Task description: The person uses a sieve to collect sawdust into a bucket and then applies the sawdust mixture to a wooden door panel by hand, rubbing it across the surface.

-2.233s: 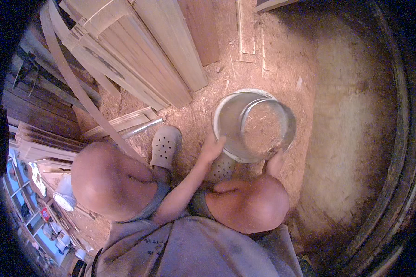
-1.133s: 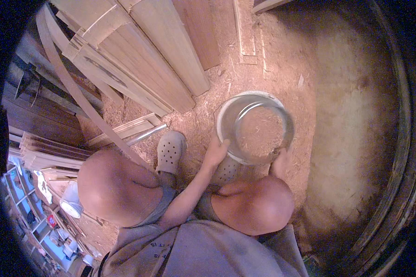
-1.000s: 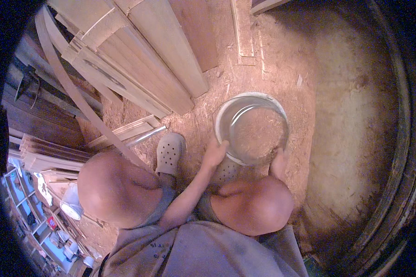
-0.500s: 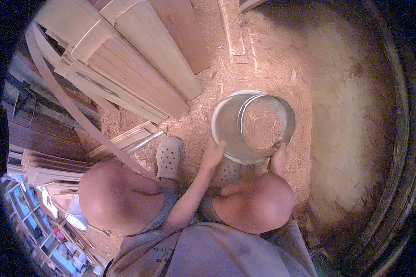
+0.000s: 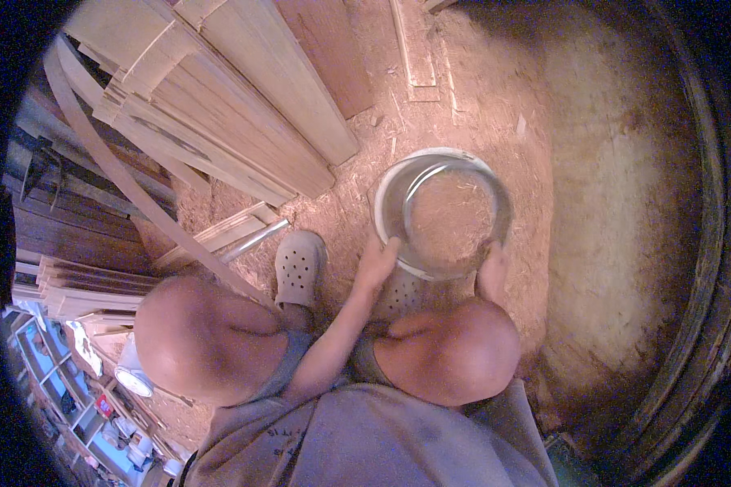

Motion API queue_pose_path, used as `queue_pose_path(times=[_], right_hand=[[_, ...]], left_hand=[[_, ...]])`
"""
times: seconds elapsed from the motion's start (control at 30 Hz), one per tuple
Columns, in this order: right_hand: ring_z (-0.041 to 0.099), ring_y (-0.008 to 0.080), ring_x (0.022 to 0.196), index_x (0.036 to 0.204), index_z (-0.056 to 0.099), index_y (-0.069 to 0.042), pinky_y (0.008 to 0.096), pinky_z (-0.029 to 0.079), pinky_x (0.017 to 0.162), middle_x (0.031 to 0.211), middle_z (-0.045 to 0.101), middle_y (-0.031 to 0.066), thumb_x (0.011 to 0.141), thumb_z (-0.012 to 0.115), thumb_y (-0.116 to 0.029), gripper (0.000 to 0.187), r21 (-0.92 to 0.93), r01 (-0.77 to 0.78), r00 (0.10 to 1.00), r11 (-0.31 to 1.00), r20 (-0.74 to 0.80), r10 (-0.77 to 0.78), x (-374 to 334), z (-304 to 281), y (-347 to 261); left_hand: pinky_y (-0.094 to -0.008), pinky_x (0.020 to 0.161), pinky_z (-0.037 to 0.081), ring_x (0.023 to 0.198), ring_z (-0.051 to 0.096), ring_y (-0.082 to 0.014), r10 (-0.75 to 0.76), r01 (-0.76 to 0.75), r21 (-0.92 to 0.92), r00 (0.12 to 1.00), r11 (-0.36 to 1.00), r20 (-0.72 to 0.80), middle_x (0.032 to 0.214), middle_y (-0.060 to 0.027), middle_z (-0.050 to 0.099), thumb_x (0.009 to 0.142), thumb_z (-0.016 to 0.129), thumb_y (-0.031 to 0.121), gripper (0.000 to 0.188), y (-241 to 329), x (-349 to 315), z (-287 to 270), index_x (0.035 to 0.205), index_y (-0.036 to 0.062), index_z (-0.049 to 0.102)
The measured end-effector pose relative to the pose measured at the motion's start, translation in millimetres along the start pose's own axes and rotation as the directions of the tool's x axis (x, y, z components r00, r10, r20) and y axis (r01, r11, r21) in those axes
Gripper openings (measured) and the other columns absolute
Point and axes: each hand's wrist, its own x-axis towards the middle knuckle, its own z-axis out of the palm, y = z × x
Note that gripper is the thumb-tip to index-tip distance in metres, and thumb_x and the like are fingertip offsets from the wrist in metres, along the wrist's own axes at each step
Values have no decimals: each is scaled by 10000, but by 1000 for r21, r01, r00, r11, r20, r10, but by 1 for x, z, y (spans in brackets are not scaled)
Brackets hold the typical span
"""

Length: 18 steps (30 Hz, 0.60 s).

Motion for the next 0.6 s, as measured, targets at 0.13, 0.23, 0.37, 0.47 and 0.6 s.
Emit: queue_pose_path(times=[0.13, 0.23, 0.37, 0.47, 0.6], right_hand=[[455, 148, 745, 857, 510, 1, 339, 382, 667, 805, 488, 68, 891, 394, -172, 211, -40, 37, 999, 999, -18, -37, 3, -1, -8], [445, 146, 723, 834, 498, -7, 343, 378, 660, 759, 463, 50, 888, 401, -185, 210, -182, 174, 984, 968, 1, -176, 4, -8, 2], [451, 163, 736, 831, 483, -13, 344, 391, 688, 790, 477, 50, 876, 412, -194, 199, -58, 103, 994, 993, -36, -106, 24, -20, 19], [482, 216, 879, 1004, 495, 30, 362, 388, 801, 954, 517, 116, 873, 392, -186, 273, -11, 104, 994, 995, 27, -104, 16, -14, 10], [497, 173, 874, 1051, 526, 34, 333, 415, 781, 949, 539, 99, 870, 414, -187, 307, 163, 6, 998, 987, -64, 5, 18, -14, 13]], left_hand=[[-393, 1008, 356, 1188, 481, -356, 64, -66, 53, 997, 996, 43, 1247, -251, 502, 792, 504, 125, 576, 6, 4, 0, 1325, -40, 357], [-393, 1016, 349, 1190, 479, -357, 69, -68, 33, 998, 997, -14, 1244, -250, 505, 786, 499, 118, 575, -1, 0, 2, 1321, -42, 362], [-399, 1027, 339, 1201, 466, -364, 112, -113, 65, 993, 991, 26, 1266, -254, 485, 777, 501, 115, 592, 7, 5, 7, 1328, -42, 353], [-404, 1028, 337, 1200, 463, -370, 159, -154, 99, 986, 983, -45, 1271, -262, 474, 773, 503, 115, 604, -17, 8, 4, 1332, -48, 341], [-410, 1026, 337, 1180, 472, -376, 106, -106, 54, 994, 993, -2, 1248, -268, 483, 771, 503, 115, 597, -2, 7, 3, 1321, -57, 344]])
